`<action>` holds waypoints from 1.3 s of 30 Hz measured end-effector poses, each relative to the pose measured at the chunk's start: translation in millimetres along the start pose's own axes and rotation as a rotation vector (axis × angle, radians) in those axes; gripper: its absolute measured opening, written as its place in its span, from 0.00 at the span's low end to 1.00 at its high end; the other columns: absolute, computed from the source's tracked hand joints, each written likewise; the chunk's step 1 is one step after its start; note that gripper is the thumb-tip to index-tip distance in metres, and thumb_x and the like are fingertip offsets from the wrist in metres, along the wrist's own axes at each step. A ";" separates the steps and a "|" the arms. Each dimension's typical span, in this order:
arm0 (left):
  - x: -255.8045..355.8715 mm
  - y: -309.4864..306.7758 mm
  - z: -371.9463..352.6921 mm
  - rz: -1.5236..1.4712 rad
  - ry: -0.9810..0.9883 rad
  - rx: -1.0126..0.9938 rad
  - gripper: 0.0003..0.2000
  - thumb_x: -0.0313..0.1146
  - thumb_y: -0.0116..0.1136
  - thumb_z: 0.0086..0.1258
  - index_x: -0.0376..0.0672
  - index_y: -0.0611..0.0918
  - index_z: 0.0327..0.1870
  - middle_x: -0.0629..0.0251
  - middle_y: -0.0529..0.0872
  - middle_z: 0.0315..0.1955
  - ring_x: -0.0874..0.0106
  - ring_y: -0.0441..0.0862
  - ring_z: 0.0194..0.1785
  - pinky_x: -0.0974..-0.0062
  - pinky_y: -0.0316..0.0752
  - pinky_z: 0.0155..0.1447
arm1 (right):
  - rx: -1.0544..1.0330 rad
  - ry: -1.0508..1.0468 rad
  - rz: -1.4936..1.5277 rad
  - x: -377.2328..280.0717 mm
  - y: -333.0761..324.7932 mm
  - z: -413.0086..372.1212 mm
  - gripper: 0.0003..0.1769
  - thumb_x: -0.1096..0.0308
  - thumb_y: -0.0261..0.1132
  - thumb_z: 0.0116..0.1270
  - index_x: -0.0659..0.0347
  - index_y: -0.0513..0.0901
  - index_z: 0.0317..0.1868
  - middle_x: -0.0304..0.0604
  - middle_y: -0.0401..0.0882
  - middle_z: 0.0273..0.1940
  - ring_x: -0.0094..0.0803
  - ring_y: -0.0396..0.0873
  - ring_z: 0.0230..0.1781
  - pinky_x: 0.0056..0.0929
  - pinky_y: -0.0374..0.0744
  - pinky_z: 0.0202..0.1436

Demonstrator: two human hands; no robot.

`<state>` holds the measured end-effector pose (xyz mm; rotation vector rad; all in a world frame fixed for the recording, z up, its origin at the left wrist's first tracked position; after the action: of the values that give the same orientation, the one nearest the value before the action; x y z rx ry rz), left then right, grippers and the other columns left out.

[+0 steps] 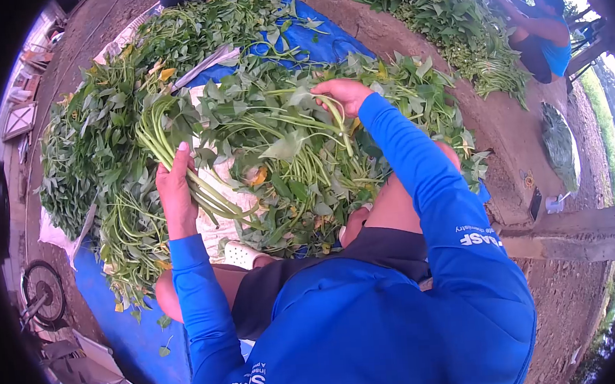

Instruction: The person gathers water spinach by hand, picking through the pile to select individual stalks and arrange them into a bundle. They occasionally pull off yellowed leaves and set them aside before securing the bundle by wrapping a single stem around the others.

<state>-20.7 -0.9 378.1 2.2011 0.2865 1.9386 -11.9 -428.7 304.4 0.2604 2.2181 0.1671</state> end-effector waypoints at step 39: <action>-26.7 70.3 -47.1 -0.050 0.020 -0.317 0.15 0.46 0.71 0.80 0.41 0.88 0.50 0.75 0.83 0.32 0.83 0.77 0.34 0.80 0.73 0.41 | -0.048 -0.673 -0.005 77.1 153.3 -141.0 0.22 0.62 0.71 0.81 0.65 0.85 0.67 0.34 0.88 0.49 0.16 0.80 0.43 0.22 0.81 0.47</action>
<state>-69.6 -75.0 377.4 1.9535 0.0327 1.8354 -149.9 -265.3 364.1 0.2405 1.5456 0.1085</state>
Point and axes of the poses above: each hand's wrist, its own z-axis towards the middle knuckle, its own y-axis out of the palm, x = y × z, the point moved 5 cm from there along z, towards the middle knuckle
